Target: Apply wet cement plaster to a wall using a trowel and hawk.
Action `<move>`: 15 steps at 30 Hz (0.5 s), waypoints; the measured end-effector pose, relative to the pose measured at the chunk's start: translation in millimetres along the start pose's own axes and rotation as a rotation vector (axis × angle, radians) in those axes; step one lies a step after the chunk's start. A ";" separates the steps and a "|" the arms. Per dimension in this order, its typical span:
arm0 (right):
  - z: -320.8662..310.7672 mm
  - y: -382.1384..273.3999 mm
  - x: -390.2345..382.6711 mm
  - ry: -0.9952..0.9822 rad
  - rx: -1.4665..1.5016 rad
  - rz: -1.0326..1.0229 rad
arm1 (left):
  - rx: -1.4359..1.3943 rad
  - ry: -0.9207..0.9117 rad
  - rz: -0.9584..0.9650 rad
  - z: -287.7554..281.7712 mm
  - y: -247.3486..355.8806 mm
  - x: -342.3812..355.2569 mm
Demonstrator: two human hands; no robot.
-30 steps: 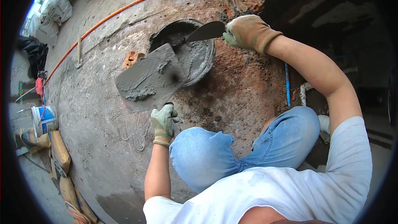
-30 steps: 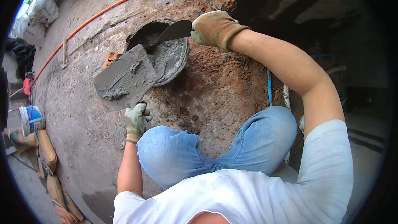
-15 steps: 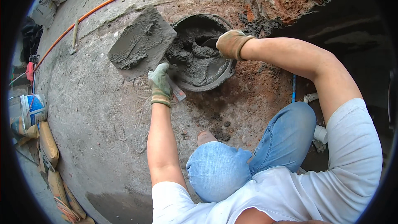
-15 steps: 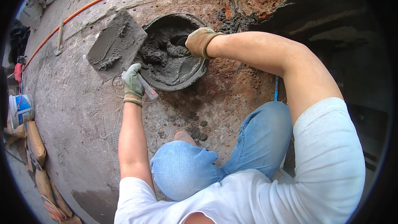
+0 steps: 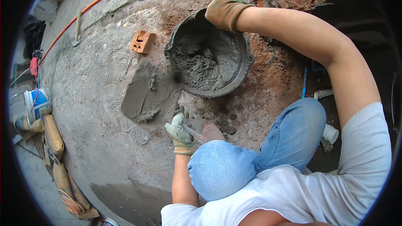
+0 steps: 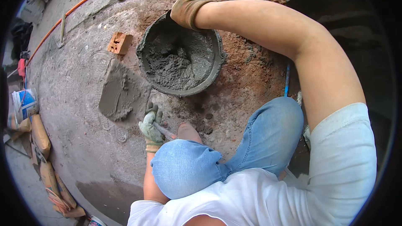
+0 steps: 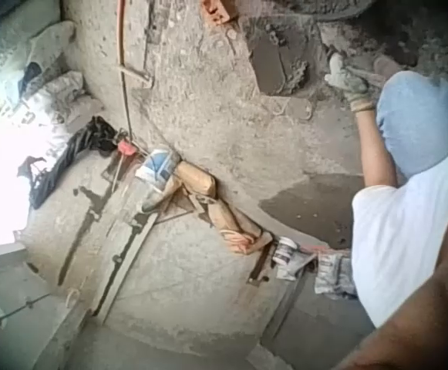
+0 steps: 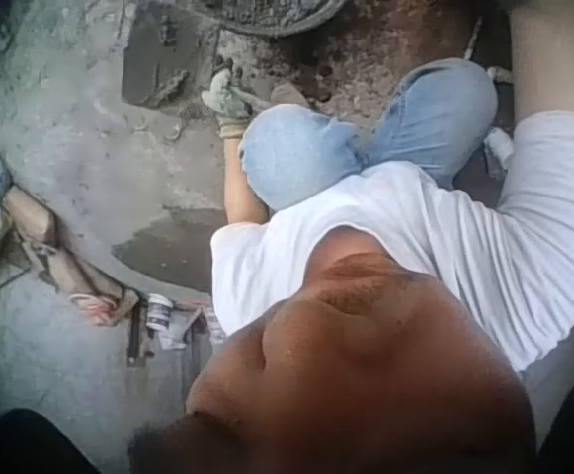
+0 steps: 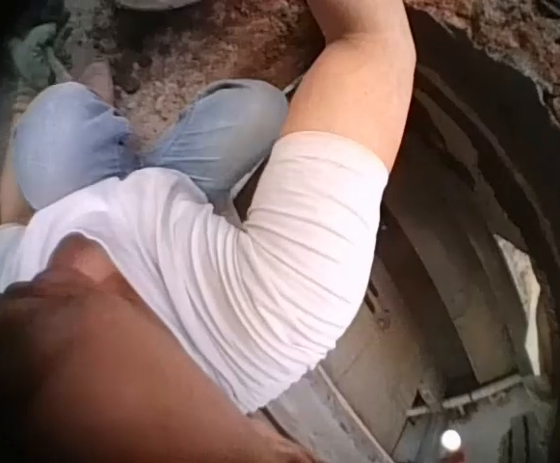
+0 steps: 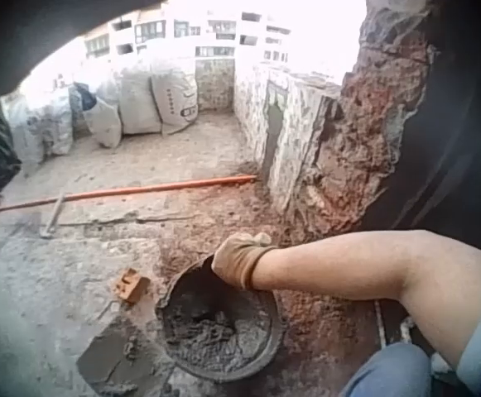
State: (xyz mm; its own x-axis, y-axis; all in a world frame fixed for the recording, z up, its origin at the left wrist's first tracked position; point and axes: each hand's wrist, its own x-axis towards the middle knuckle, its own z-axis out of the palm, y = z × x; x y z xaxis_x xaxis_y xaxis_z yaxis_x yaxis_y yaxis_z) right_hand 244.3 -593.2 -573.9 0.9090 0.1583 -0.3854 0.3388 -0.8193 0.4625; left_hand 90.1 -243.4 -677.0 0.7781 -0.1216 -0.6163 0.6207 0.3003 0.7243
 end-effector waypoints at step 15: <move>18.8 -91.4 -123.6 -0.319 0.304 -0.155 | 1.532 -0.119 0.394 90.9 128.1 98.1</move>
State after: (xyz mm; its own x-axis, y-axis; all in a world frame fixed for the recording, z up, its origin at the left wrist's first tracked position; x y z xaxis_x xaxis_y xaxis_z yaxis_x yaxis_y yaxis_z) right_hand 96.4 -548.2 -583.6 0.7168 0.1535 -0.6801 0.3355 -0.9310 0.1435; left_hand 254.8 -302.8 -616.6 0.8641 -0.3624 -0.3492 -0.1646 -0.8592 0.4844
